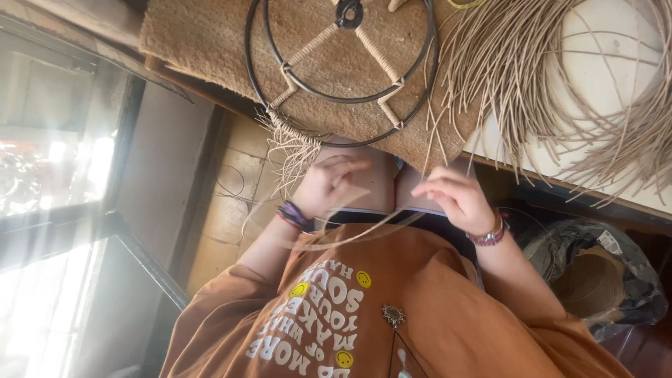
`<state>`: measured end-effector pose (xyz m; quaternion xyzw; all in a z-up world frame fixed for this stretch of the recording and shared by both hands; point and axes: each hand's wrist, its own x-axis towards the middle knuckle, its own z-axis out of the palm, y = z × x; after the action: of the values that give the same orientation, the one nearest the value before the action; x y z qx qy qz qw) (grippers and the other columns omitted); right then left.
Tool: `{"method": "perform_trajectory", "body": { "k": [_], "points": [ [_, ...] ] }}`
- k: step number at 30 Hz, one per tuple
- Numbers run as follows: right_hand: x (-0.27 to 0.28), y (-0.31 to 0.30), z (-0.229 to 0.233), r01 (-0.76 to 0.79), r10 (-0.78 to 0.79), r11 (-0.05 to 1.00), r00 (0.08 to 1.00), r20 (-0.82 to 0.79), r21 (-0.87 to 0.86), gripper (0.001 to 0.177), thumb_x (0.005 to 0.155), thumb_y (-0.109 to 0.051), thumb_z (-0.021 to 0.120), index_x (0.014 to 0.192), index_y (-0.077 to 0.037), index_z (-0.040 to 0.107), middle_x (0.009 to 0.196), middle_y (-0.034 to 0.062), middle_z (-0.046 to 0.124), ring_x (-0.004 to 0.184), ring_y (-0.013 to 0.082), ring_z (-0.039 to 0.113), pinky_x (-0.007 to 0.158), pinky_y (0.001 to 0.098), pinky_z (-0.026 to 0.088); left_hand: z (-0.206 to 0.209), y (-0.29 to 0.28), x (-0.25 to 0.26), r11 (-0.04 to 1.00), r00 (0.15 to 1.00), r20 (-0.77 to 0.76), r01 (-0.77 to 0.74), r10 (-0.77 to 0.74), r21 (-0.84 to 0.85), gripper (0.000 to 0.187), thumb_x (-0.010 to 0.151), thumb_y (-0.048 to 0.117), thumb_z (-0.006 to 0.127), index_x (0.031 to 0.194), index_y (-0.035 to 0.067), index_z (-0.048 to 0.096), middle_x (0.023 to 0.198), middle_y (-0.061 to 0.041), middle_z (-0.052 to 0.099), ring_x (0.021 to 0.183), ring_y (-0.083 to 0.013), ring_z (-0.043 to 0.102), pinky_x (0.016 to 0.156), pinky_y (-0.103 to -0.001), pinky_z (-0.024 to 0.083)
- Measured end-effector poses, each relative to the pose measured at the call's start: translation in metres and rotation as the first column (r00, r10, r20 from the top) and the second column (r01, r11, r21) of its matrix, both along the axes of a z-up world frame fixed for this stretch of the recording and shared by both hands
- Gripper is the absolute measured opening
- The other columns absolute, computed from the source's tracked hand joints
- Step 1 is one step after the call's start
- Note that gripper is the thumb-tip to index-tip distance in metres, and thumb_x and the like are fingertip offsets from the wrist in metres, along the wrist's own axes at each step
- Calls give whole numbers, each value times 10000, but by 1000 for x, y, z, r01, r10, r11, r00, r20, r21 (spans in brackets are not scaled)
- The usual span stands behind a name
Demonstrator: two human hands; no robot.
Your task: Wrapping and weaving natural fiber strands around a circular metal frame to create a decorative item.
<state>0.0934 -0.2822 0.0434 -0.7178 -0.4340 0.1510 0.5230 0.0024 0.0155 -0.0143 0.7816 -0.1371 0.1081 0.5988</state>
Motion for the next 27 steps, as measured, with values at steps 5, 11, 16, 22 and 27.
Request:
{"method": "perform_trajectory", "body": {
  "k": [5,11,16,22,27],
  "points": [
    [18,93,26,183,-144,969,963,226,-163,216,1004,-95,638,1187,-151,738,692,61,624,633,231,636,602,370,527,-19,-14,-8,636,927,282,-374,245,675,672,884,213,629,1525,89,467,1105,-113,651,910,-261,696,847,-358,579],
    [33,133,2,391,-11,749,815,580,-535,80,946,-298,642,907,-258,698,727,-7,678,648,281,717,611,426,593,-15,-21,-5,539,920,269,-386,284,749,731,908,421,591,1504,22,448,1013,-100,660,838,-222,735,765,-341,591],
    [9,114,2,374,-177,778,901,396,-504,415,867,-243,762,1246,-215,597,817,21,719,788,308,738,698,514,593,-34,-33,2,562,835,57,-417,547,714,304,978,527,574,1017,248,688,671,13,667,676,-246,735,561,-381,575],
    [-32,74,-23,369,-266,925,473,-840,-86,249,1063,-100,504,1219,52,626,625,2,466,531,72,512,533,302,588,14,-50,-30,955,886,-411,-104,216,276,227,940,362,603,775,253,713,612,-1,707,651,-286,737,575,-375,573],
    [-6,52,-37,196,-15,882,921,390,-428,172,936,-282,671,986,-118,676,988,98,701,838,324,720,676,454,579,63,-43,13,932,971,-70,-196,227,304,134,1006,203,546,946,133,644,1295,-10,627,923,-333,743,760,-426,636]
  ]
}}
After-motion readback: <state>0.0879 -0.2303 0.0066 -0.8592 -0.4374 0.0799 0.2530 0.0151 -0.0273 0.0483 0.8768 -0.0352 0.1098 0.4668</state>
